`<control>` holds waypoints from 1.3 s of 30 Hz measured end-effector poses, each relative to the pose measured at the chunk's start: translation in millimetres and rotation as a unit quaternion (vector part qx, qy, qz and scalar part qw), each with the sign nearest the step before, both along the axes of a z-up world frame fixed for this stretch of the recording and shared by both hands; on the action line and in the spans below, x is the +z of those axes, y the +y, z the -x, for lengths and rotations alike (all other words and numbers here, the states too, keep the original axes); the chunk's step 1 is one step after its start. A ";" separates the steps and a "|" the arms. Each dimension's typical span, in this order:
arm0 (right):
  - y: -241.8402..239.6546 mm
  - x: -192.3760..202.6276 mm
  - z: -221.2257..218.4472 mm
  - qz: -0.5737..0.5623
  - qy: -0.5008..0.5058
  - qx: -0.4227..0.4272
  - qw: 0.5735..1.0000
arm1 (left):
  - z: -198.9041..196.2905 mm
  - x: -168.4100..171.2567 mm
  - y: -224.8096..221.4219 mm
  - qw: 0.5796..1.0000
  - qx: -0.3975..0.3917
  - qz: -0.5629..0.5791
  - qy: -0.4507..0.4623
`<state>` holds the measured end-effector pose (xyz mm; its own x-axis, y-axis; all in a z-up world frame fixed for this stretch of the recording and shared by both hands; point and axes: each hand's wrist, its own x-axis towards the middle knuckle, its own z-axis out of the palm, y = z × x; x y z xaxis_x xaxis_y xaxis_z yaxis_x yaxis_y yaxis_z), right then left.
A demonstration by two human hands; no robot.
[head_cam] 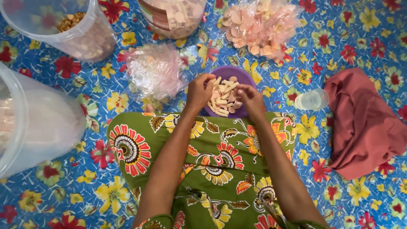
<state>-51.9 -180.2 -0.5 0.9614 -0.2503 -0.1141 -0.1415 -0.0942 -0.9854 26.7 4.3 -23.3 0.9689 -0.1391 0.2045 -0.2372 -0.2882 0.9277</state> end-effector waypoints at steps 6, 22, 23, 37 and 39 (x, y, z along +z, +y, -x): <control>10.2 -0.5 20.2 -0.040 -0.006 0.012 0.999 | -19.7 20.4 38.3 0.995 0.008 -0.080 -0.057; 13.6 -8.0 22.0 -0.002 -0.001 0.008 1.000 | -118.0 -55.9 149.8 0.910 0.054 -0.400 0.094; 14.7 -3.3 23.7 -0.002 0.001 0.007 1.000 | -114.1 -49.4 144.2 0.905 0.052 -0.415 0.082; 14.9 -3.6 20.2 -0.003 0.015 0.000 1.000 | -124.7 -57.6 133.1 0.878 0.093 -0.470 0.006; 13.8 -6.4 19.6 0.005 0.010 0.004 1.000 | -132.5 -72.8 136.2 0.867 0.103 -0.487 -0.018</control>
<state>-71.5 -166.5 -6.9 0.9611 -0.2429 -0.1314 -0.1607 -0.1047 -0.9814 159.2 140.5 -96.1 0.9891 -0.0878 0.1180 -0.1116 -0.9706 0.2131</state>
